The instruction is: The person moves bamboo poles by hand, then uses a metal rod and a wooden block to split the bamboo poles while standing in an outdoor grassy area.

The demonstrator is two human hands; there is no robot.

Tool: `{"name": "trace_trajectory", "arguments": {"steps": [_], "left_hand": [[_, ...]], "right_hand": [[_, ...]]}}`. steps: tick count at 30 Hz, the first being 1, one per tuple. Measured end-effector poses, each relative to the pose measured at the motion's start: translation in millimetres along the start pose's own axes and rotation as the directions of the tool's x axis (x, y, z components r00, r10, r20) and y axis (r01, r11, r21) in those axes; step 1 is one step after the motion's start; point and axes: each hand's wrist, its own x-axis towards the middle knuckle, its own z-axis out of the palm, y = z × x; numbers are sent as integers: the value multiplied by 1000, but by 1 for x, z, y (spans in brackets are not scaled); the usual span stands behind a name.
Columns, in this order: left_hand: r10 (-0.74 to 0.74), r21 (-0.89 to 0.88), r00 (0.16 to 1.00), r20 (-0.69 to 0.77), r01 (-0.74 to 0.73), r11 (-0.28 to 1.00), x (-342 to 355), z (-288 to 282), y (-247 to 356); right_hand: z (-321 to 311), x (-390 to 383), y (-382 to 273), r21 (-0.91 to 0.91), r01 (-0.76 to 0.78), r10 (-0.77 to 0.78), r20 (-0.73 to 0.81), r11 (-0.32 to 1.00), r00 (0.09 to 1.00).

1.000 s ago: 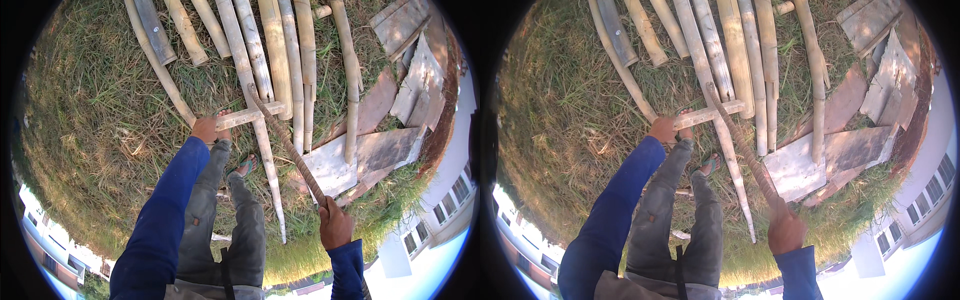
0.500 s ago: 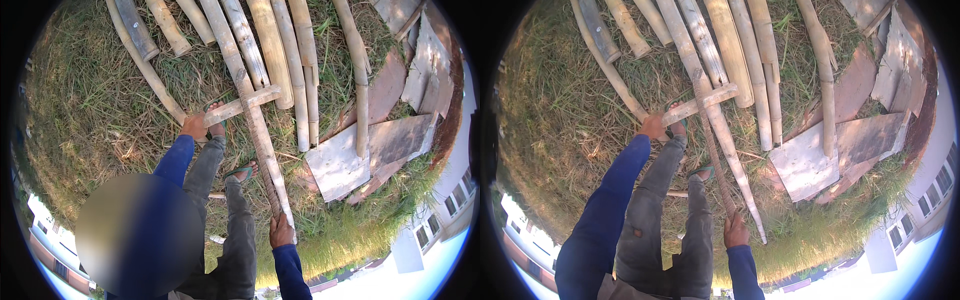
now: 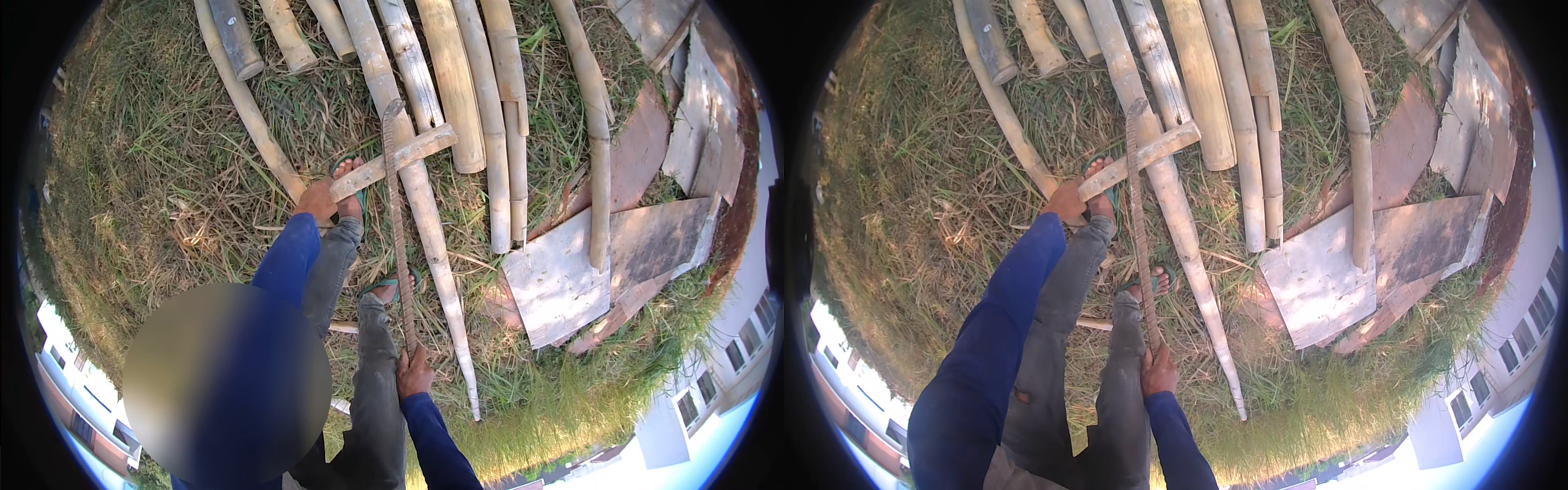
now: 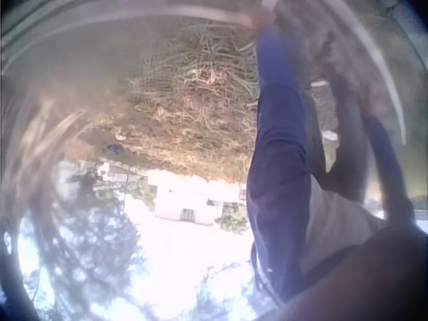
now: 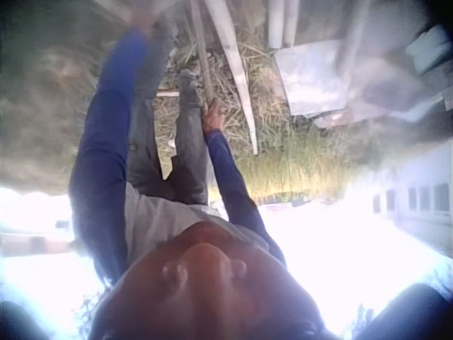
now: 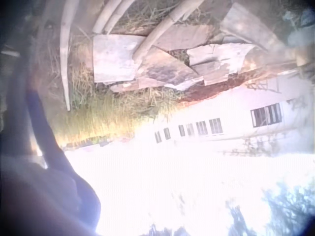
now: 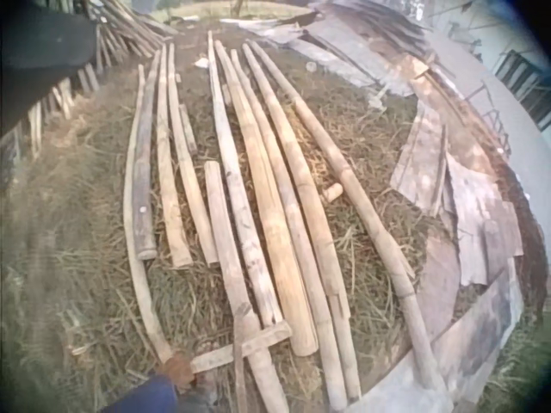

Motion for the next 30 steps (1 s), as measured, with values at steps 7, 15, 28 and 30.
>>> {"name": "trace_trajectory", "arguments": {"steps": [7,15,28,30], "left_hand": [[160,81,983,-91,-152,985,-25,-40,42],[320,282,946,-61,-291,914,-24,-120,84],[158,-58,976,149,-151,987,3,-108,129],[154,-44,983,97,-150,988,7,-109,125]], "right_hand": [[-87,17,6,407,-125,-3,301,905,954],[-275,23,-107,-144,-16,44,194,989,980],[-434,83,-295,-649,51,142,242,759,960],[-436,84,-312,-687,55,146,231,725,962]]}}
